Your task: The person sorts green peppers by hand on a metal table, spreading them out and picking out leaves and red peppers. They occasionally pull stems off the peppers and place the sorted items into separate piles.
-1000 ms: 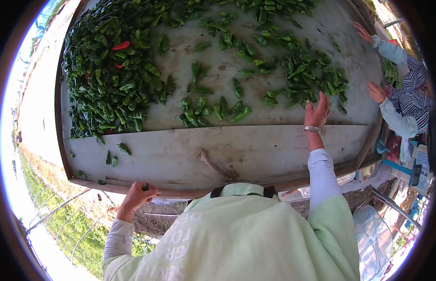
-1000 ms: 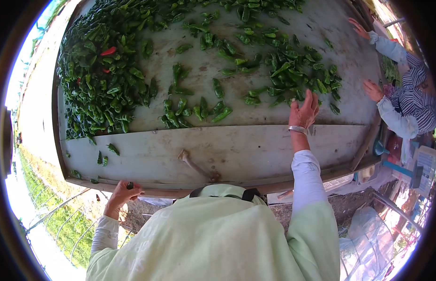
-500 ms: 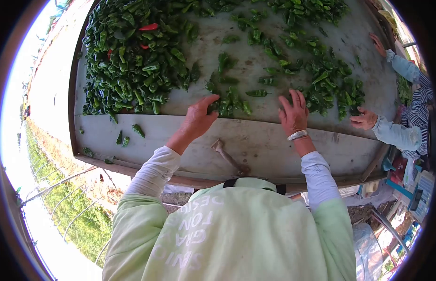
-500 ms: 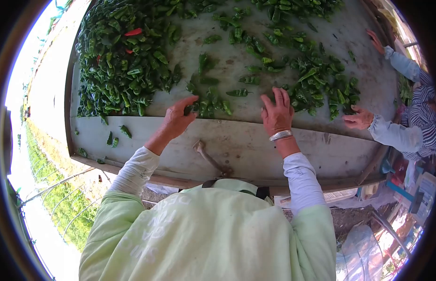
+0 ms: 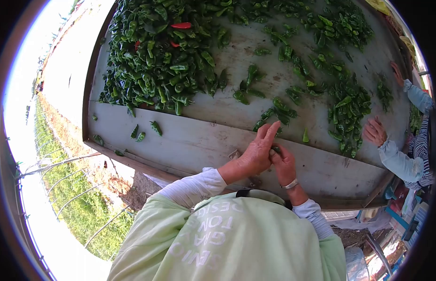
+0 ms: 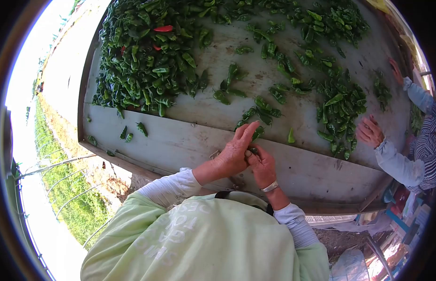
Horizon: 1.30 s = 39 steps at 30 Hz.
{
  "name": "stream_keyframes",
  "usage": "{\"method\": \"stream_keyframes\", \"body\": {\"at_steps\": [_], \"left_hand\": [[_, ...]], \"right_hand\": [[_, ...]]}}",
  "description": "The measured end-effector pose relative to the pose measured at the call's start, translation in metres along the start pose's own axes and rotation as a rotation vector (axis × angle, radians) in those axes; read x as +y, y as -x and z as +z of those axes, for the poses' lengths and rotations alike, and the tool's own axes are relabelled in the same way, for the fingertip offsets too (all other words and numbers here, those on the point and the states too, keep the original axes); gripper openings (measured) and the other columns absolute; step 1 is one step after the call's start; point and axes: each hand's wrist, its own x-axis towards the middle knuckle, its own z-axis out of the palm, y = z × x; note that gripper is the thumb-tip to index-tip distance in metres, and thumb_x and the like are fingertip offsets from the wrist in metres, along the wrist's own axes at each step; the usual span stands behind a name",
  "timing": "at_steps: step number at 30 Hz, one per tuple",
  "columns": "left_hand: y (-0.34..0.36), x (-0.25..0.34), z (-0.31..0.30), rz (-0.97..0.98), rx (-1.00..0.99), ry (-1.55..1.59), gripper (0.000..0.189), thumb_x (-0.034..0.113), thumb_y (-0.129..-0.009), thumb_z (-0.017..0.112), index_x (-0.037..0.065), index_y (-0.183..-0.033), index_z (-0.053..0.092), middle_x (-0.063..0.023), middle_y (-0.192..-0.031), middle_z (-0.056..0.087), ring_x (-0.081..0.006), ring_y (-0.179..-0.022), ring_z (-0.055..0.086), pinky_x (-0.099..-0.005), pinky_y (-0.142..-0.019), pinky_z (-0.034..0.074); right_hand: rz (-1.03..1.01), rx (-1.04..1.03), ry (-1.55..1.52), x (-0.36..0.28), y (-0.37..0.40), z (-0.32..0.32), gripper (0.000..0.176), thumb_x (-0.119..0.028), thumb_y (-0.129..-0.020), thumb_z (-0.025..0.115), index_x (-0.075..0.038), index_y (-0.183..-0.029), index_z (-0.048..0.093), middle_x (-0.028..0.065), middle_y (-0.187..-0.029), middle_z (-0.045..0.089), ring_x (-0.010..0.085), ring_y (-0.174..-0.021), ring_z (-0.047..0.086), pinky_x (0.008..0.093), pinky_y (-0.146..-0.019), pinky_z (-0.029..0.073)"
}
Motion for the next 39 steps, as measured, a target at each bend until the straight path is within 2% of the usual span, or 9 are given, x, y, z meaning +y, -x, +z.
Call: {"method": "stream_keyframes", "body": {"at_steps": [5,9,12,16,23,26,28,31,39], "left_hand": [[-0.003,0.001,-0.02,0.019,-0.18,0.007,0.077,0.003,-0.068,0.064,0.01,-0.136,0.028,-0.02,-0.122,0.045,-0.0347,-0.108,0.051,-0.037,-0.082,0.048],[-0.033,-0.035,-0.091,0.018,0.601,-0.108,0.037,0.006,-0.071,0.064,0.004,-0.108,0.06,-0.0103,-0.093,0.064,-0.0182,-0.082,0.063,-0.0286,-0.072,0.049],[-0.05,-0.072,-0.149,-0.134,0.785,-0.28,0.028,0.009,-0.073,0.064,0.003,-0.101,0.064,-0.0106,-0.082,0.066,-0.0205,-0.071,0.063,-0.0289,-0.068,0.049],[-0.071,-0.075,-0.163,-0.241,0.678,-0.518,0.032,0.022,-0.07,0.066,0.006,-0.098,0.065,-0.0143,-0.083,0.065,-0.0299,-0.077,0.063,-0.0366,-0.072,0.05],[-0.097,-0.078,-0.159,-0.291,0.409,-0.833,0.014,0.015,-0.068,0.062,0.004,-0.077,0.065,-0.0141,-0.081,0.064,-0.0347,-0.082,0.061,-0.0406,-0.073,0.05],[-0.093,-0.077,-0.146,-0.034,0.107,-0.839,0.013,0.015,-0.069,0.065,0.004,-0.074,0.066,-0.013,-0.077,0.065,-0.0278,-0.073,0.064,-0.0355,-0.066,0.051],[-0.081,-0.062,-0.135,-0.473,-0.172,-0.193,0.013,0.016,-0.073,0.067,0.003,-0.074,0.066,-0.0076,-0.07,0.064,-0.0168,-0.064,0.061,-0.0272,-0.062,0.048],[-0.068,-0.066,-0.128,-0.397,-0.084,0.066,0.011,0.013,-0.077,0.066,0.003,-0.076,0.065,-0.0031,-0.066,0.062,-0.0089,-0.06,0.058,-0.0228,-0.06,0.046],[-0.075,-0.045,-0.132,-0.304,0.163,0.366,0.01,0.012,-0.078,0.063,0.003,-0.083,0.066,-0.0025,-0.072,0.064,-0.0127,-0.064,0.061,-0.0255,-0.059,0.047]], "right_hand": [[0.018,0.023,-0.402,-0.009,-0.011,-0.002,0.016,-0.014,-0.089,0.052,-0.002,-0.097,0.057,0.0024,-0.077,0.058,0.0102,-0.066,0.055,0.024,-0.059,0.046],[-0.046,0.014,-0.171,0.007,-0.011,-0.038,0.012,-0.012,-0.088,0.051,-0.002,-0.093,0.056,0.0036,-0.074,0.057,0.0119,-0.064,0.056,0.0251,-0.056,0.046],[-0.078,0.112,0.006,0.017,-0.013,-0.062,0.01,-0.01,-0.087,0.051,-0.002,-0.091,0.055,0.0034,-0.072,0.056,0.0119,-0.062,0.057,0.0252,-0.056,0.047],[-0.059,0.179,-0.044,0.024,-0.015,-0.07,0.009,-0.009,-0.086,0.052,-0.002,-0.091,0.056,0.0025,-0.068,0.055,0.0115,-0.057,0.056,0.0247,-0.053,0.046],[-0.059,0.213,-0.023,0.028,-0.017,-0.064,0.01,-0.01,-0.086,0.053,-0.003,-0.093,0.057,0.0025,-0.068,0.056,0.012,-0.057,0.058,0.025,-0.053,0.047],[-0.052,0.219,-0.027,0.026,-0.016,-0.063,0.01,-0.011,-0.087,0.053,-0.003,-0.093,0.057,0.0025,-0.068,0.057,0.012,-0.057,0.058,0.0252,-0.054,0.048],[-0.06,0.223,-0.042,0.03,-0.016,-0.064,0.01,-0.01,-0.086,0.053,-0.003,-0.092,0.057,0.0027,-0.068,0.057,0.0121,-0.057,0.058,0.0252,-0.054,0.048],[-0.082,0.222,-0.044,0.029,-0.017,-0.063,0.01,-0.01,-0.086,0.053,-0.003,-0.092,0.057,0.0032,-0.068,0.057,0.0123,-0.058,0.059,0.0252,-0.054,0.048],[-0.1,0.278,-0.041,0.029,-0.016,-0.059,0.018,-0.005,-0.085,0.05,-0.002,-0.103,0.054,0.0042,-0.068,0.057,0.0135,-0.056,0.059,0.0263,-0.054,0.048]]}}
